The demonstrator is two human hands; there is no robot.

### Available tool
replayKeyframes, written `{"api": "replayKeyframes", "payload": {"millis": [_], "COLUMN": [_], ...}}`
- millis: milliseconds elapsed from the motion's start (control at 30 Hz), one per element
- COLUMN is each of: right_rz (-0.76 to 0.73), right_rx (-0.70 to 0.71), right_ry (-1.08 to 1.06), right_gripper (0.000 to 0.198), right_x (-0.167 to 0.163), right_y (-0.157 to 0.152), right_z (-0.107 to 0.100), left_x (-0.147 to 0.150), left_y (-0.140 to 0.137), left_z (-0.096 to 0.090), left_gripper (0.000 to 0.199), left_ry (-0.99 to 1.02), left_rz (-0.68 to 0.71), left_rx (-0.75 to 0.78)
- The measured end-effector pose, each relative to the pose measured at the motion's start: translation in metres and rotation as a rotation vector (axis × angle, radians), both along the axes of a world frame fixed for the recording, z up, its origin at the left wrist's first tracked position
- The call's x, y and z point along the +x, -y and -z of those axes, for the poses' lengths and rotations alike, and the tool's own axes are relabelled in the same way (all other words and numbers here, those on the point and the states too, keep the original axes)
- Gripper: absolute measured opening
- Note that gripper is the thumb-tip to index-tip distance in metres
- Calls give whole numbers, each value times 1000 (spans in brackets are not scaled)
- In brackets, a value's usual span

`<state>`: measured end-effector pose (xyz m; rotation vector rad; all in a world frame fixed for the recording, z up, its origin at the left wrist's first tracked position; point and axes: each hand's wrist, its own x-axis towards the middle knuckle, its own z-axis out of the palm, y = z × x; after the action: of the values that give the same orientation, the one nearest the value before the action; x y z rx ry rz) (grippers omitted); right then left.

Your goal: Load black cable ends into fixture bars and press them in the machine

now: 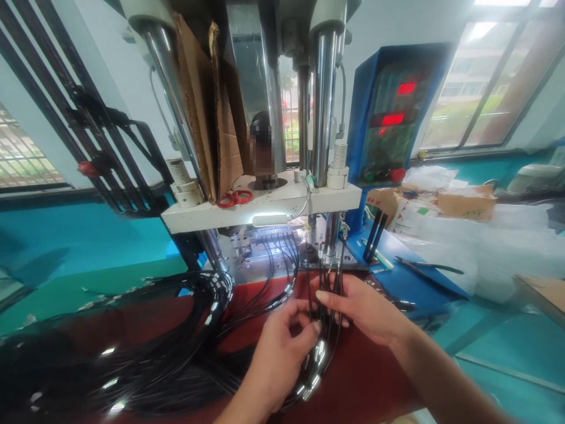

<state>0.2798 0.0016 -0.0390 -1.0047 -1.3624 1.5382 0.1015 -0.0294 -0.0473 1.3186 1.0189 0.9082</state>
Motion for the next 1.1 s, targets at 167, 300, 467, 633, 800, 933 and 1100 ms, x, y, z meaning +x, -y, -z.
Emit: {"api": "replayKeyframes", "payload": {"millis": [167, 300, 467, 633, 800, 933, 1100], "right_rz": [103, 152, 197, 154, 111, 28, -86], "right_rx": [-33, -67, -82, -69, -61, -20, 147], "right_ry": [19, 25, -30, -30, 4, -3, 98], "right_gripper": [28, 33, 33, 35, 31, 28, 21], "right_x": [-6, -13, -17, -18, -22, -26, -27], "right_y": [3, 4, 4, 5, 10, 15, 19], "right_z": [4, 9, 13, 12, 9, 0, -17], "left_x": [-1, -6, -14, -26, -32, -18, 3], "left_y": [4, 8, 16, 28, 29, 8, -25], "left_z": [1, -2, -10, -13, -20, -35, -54], "left_gripper": [21, 10, 8, 11, 19, 28, 23], "left_ry": [17, -27, -110, -197, -180, 87, 242], "left_rz": [20, 57, 109, 323, 399, 12, -92], "left_rx": [-73, -48, -53, -151, -132, -63, -55]}}
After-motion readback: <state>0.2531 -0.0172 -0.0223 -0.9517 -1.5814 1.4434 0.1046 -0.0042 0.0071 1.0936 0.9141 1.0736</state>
